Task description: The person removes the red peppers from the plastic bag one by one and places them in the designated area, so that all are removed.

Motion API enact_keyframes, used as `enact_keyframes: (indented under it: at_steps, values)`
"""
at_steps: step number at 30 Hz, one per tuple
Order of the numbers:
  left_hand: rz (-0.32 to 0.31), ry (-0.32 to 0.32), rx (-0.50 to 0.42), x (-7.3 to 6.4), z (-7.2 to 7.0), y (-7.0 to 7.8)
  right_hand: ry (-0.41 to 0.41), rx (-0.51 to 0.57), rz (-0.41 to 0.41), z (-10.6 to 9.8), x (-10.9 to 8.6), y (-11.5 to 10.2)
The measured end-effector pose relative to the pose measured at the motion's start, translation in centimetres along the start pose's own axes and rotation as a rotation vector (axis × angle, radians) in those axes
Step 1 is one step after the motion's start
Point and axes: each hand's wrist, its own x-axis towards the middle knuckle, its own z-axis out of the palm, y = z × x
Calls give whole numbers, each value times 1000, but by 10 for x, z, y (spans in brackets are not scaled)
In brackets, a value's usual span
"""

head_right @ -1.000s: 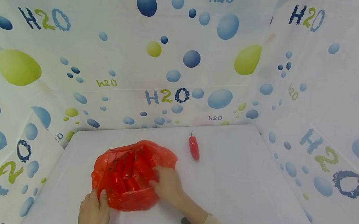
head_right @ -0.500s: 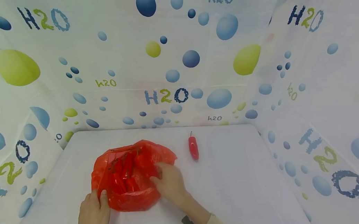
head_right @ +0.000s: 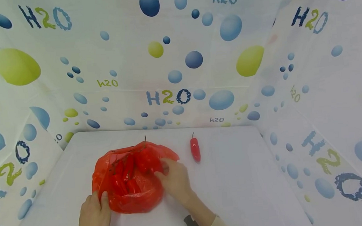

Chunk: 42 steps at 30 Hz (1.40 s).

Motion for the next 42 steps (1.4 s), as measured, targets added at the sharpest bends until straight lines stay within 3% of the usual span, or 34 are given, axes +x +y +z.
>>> enact_keyframes:
  at_steps: [9, 15, 28, 42]
  values:
    - [2, 11, 0, 1, 0, 0, 101, 77, -32, -16, 5, 1]
    - [5, 14, -1, 0, 0, -1, 140, 108, -6, -26, 8, 9]
    - [0, 1, 1, 1, 0, -1, 210, 87, 52, -43, 17, 22]
    - [-25, -26, 8, 3, 1, 2, 282, 61, 107, -55, 32, 54]
